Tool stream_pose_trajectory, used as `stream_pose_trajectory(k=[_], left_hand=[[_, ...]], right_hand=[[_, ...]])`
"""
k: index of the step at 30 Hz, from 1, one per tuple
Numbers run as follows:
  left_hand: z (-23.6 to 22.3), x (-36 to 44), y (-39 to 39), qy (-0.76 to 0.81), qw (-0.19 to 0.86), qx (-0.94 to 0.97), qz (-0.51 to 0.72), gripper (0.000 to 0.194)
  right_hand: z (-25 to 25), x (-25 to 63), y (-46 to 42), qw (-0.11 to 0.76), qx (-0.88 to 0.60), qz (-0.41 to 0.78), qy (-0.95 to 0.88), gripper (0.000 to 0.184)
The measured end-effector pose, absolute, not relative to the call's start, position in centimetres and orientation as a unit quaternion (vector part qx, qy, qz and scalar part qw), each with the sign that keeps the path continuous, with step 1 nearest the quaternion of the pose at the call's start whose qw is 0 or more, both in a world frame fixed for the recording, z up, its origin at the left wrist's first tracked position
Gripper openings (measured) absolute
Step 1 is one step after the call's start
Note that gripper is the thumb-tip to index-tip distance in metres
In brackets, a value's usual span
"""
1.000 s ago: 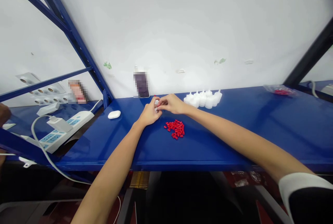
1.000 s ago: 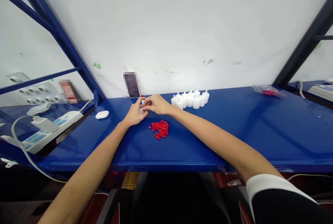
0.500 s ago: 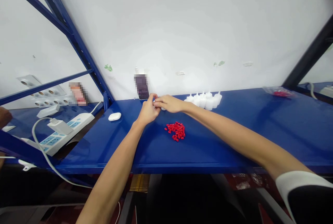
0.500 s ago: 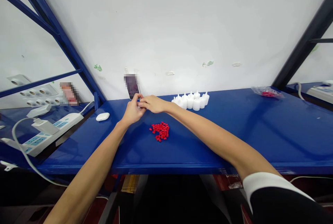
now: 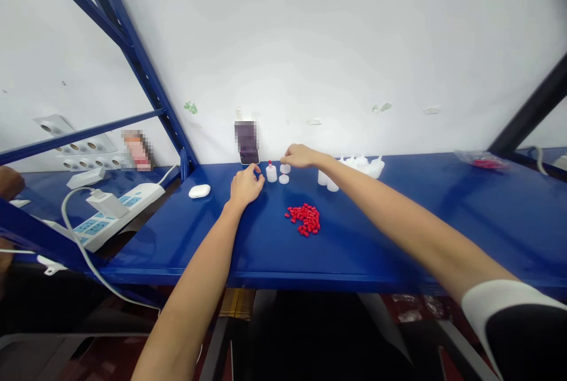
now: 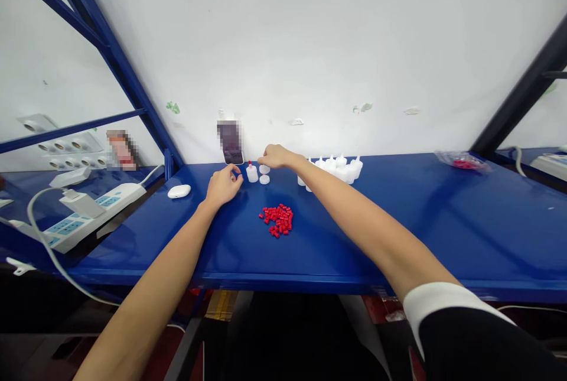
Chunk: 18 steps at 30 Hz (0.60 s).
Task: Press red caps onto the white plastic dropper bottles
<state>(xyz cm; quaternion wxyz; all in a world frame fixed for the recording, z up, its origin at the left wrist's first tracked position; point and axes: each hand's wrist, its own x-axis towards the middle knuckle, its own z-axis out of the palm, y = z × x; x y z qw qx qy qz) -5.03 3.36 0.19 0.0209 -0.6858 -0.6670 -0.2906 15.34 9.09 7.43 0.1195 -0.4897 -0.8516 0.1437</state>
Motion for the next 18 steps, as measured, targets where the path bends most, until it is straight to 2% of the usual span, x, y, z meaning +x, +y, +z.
stream_pose_trajectory(k=[6,10,13,15,18], left_hand=[[0.1,-4.9,3.3,-0.681,-0.003,-0.69,-0.245,0.022],[-0.1,-4.9,3.5,-0.668,-0.009,-0.7,-0.253,0.024],[-0.3,-4.9,3.6,-0.669,-0.008,-0.698,-0.257,0.025],[-0.5,-4.9,3.7,-0.669,-0.008,-0.696,-0.259,0.026],[-0.7,-4.8,3.9,-0.674,-0.004,-0.69,-0.263,0.027]], right_hand=[[6.8,13.2,9.6,0.035,-0.508,0.159,-0.846,0.033],[8.3,15.0,9.6,0.058,-0.512,0.12,-0.848,0.047],[10.2,17.8,9.1,0.068,-0.514,0.049,-0.853,0.04],[11.2,19.7,8.2,0.033,-0.522,0.017,-0.852,0.033],[11.6,21.6,6.9,-0.037,-0.527,0.001,-0.849,0.032]])
